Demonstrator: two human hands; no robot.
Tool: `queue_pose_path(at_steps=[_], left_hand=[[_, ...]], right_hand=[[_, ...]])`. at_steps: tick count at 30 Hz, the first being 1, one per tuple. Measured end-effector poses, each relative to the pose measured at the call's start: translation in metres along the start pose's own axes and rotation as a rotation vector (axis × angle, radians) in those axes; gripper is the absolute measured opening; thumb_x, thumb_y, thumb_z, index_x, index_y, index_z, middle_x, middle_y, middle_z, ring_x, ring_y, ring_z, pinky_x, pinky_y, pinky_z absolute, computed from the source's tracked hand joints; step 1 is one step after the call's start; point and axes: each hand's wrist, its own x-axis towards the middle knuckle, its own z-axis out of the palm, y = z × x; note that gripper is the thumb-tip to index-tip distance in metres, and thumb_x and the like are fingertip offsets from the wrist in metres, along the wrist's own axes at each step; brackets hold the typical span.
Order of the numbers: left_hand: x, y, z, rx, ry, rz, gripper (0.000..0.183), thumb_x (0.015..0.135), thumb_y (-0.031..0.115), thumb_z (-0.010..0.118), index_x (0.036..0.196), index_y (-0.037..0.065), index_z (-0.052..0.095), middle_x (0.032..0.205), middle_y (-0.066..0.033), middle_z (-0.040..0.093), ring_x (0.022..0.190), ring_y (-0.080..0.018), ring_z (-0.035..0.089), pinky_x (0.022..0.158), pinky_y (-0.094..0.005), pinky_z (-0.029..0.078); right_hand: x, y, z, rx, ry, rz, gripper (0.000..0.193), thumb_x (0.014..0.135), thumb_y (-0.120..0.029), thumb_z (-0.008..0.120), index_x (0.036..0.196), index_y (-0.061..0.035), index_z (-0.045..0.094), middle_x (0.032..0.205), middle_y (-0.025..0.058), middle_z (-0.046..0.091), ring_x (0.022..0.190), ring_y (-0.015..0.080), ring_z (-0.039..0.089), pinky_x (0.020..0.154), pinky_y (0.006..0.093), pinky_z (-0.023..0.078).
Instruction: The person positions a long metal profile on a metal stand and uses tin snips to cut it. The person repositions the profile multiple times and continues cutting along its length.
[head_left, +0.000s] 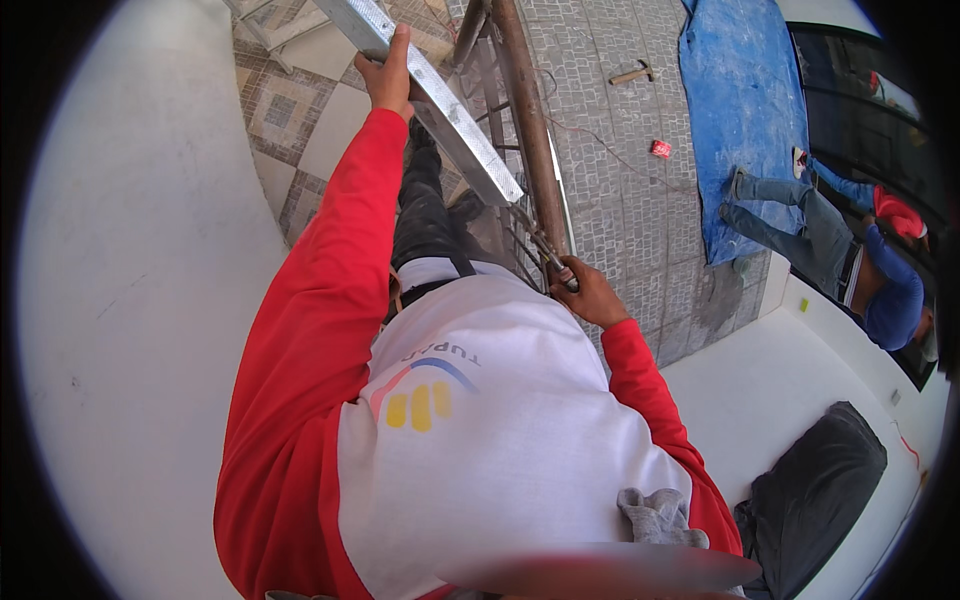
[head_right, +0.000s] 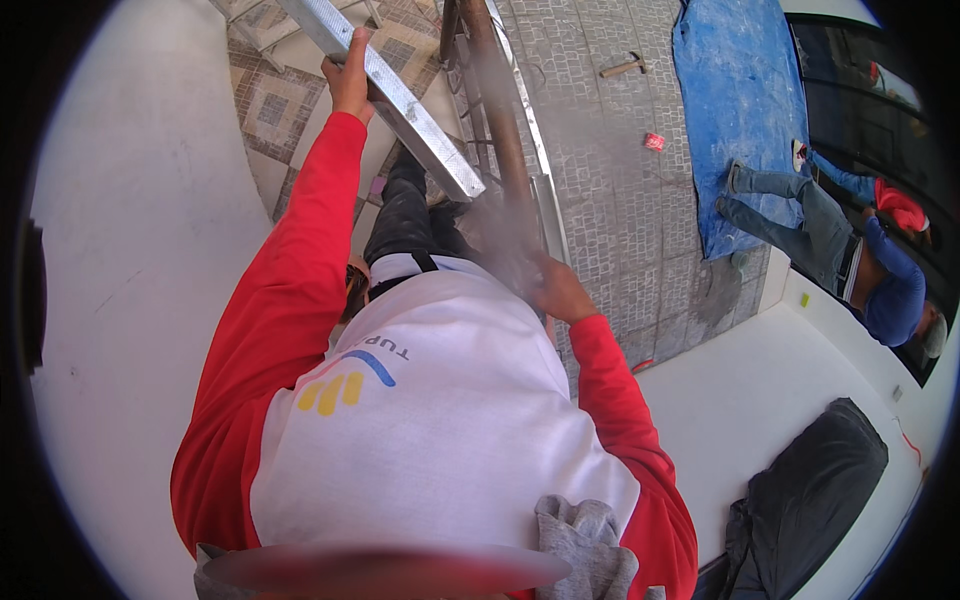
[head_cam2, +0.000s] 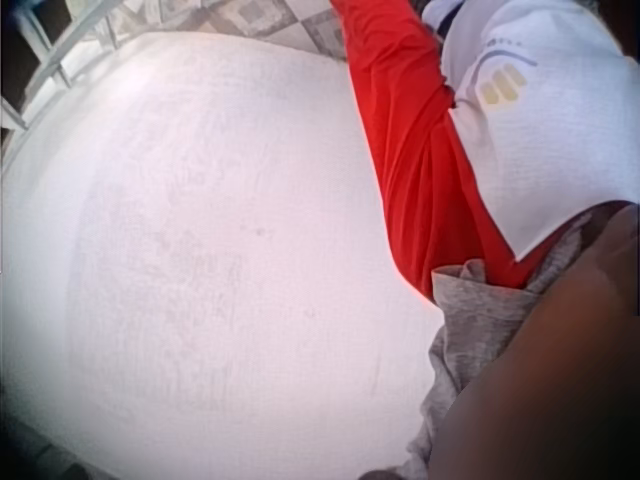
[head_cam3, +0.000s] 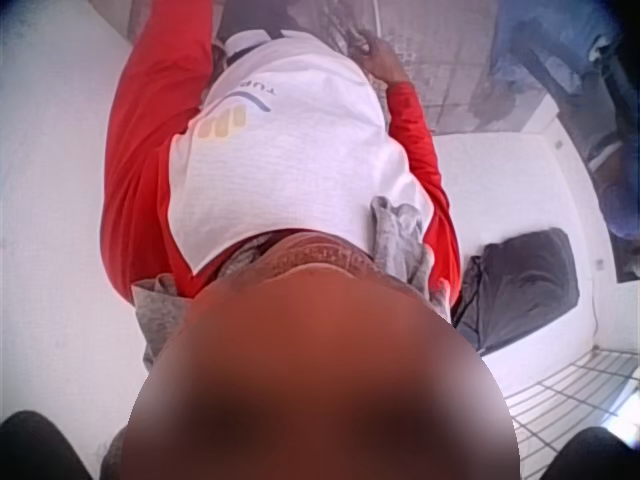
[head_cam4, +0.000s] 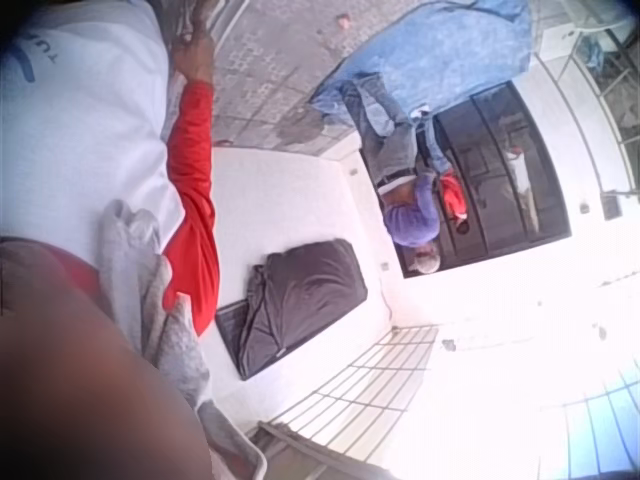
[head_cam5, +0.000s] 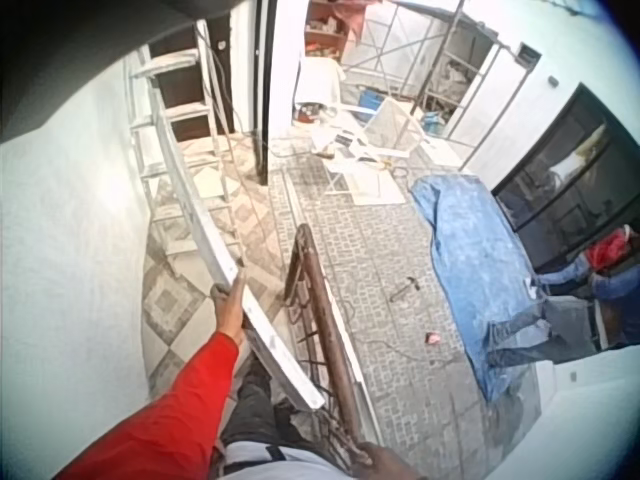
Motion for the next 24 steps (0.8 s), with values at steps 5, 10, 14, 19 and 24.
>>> queue_pose_path(at_steps=[5, 10, 14, 19, 24], left_hand=[[0.006, 0.0, 0.002, -0.04, -0.041, -0.039, 0.115, 0.08, 0.058, 0.075, 0.155, 0.004, 0.007, 0.15, -0.0233, 0.03, 0.138, -0.0357, 0.036, 0.111, -0.0508, 0.033], [0.017, 0.0, 0.004, -0.08, -0.095, -0.07, 0.113, 0.081, 0.059, 0.073, 0.155, 0.005, 0.007, 0.148, -0.0226, 0.032, 0.135, -0.0363, 0.038, 0.108, -0.0552, 0.036], [0.016, -0.002, 0.001, -0.19, -0.149, -0.078, 0.081, 0.086, 0.058, 0.069, 0.133, 0.006, 0.027, 0.115, -0.0152, 0.047, 0.101, -0.0285, 0.055, 0.084, -0.0504, 0.054], [0.014, -0.004, -0.006, -0.284, -0.207, -0.092, 0.067, 0.088, 0.061, 0.064, 0.119, 0.008, 0.039, 0.101, -0.0114, 0.053, 0.09, -0.0246, 0.058, 0.077, -0.0474, 0.059], [0.015, -0.008, -0.009, -0.305, -0.209, -0.102, 0.067, 0.088, 0.065, 0.062, 0.117, 0.008, 0.042, 0.103, -0.0114, 0.054, 0.09, -0.0252, 0.058, 0.078, -0.0474, 0.058]], right_hand=[[0.005, -0.004, -0.006, 0.005, 0.007, 0.002, 0.057, 0.082, -0.021, 0.075, 0.13, 0.003, 0.053, 0.108, 0.0285, 0.067, 0.102, 0.0424, 0.066, 0.087, 0.0438, 0.053], [0.012, 0.001, -0.009, 0.074, -0.043, 0.01, 0.065, 0.085, -0.026, 0.075, 0.137, 0.003, 0.049, 0.114, 0.0278, 0.065, 0.109, 0.0378, 0.065, 0.093, 0.0424, 0.051], [0.005, 0.006, -0.001, 0.169, -0.058, 0.033, 0.071, 0.089, -0.03, 0.072, 0.144, 0.0032, 0.043, 0.118, 0.024, 0.066, 0.114, 0.0318, 0.063, 0.099, 0.0402, 0.048], [0.001, 0.01, 0.004, 0.282, -0.096, 0.093, 0.071, 0.09, -0.027, 0.071, 0.146, 0.0038, 0.04, 0.116, 0.0193, 0.067, 0.112, 0.0273, 0.063, 0.101, 0.0386, 0.045], [0.002, 0.013, 0.003, 0.274, -0.083, 0.059, 0.07, 0.09, -0.025, 0.072, 0.145, 0.004, 0.041, 0.114, 0.0174, 0.068, 0.111, 0.0256, 0.063, 0.101, 0.0382, 0.045]])
